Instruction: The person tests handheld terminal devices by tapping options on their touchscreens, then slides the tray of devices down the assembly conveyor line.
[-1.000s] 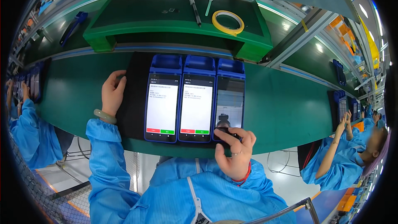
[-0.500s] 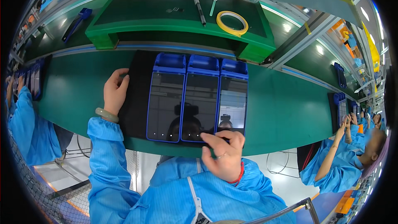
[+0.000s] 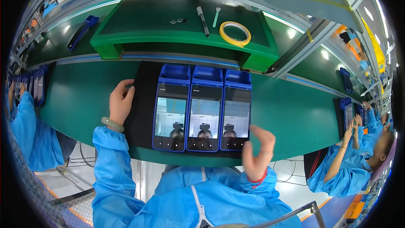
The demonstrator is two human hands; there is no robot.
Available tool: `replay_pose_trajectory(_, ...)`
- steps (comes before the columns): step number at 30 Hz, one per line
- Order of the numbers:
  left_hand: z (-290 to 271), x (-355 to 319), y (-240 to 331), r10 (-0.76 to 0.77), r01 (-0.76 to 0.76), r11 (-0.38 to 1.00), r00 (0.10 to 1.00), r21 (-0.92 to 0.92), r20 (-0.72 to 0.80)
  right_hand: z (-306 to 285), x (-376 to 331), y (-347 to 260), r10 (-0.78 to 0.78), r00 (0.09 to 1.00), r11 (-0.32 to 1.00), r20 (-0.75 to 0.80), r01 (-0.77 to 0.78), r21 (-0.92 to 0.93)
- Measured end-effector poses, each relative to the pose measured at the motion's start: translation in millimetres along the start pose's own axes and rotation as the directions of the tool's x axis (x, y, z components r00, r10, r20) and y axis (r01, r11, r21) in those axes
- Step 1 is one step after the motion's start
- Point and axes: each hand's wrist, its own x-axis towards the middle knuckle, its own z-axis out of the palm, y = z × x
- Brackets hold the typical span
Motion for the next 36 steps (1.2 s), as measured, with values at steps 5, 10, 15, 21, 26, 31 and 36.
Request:
replay_pose_trajectory(5, 2, 1, 6, 0.052, -0.052, 0.999, 0.999, 0.002, -0.006, -15, -20, 67, 0.373, 0.927, 0.920, -0.037, -0.364, 0.143)
replay_pose_trajectory(10, 3, 3, -2, 0.039, -0.039, 0.999, 0.999, 0.021, 0.005, -9, -15, 67, 0.271, 0.962, 0.962, -0.013, -0.270, 0.046)
replay_pose_trajectory(15, 2, -1, -4, 0.086, -0.085, 0.995, 0.996, 0.042, -0.004, -14, -17, 71, 0.314, 0.948, 0.900, 0.060, -0.317, 0.298)
replay_pose_trajectory(21, 5, -11, -4, 0.027, -0.018, 0.995, 0.996, -0.102, 0.087, -15, 27, 84, 0.285, 0.843, 0.436, 0.456, -0.537, 0.722)
replay_pose_trajectory(26, 30, -21, 25, 0.115, -0.088, 0.980, 0.982, -0.177, 0.148, 41, 56, 106, 0.379, 0.854, 0.506, 0.357, -0.514, 0.693)
replay_pose_trajectory(31, 40, -21, 36, 0.106, -0.089, 0.987, 0.987, -0.137, 0.120, 32, 62, 88, 0.382, 0.881, 0.635, 0.280, -0.470, 0.613)
replay_pose_trajectory(36, 41, -19, 31, 0.067, -0.041, 0.972, 0.993, -0.232, 0.102, 36, 65, 57, 0.405, 0.883, 0.690, 0.239, -0.466, 0.553)
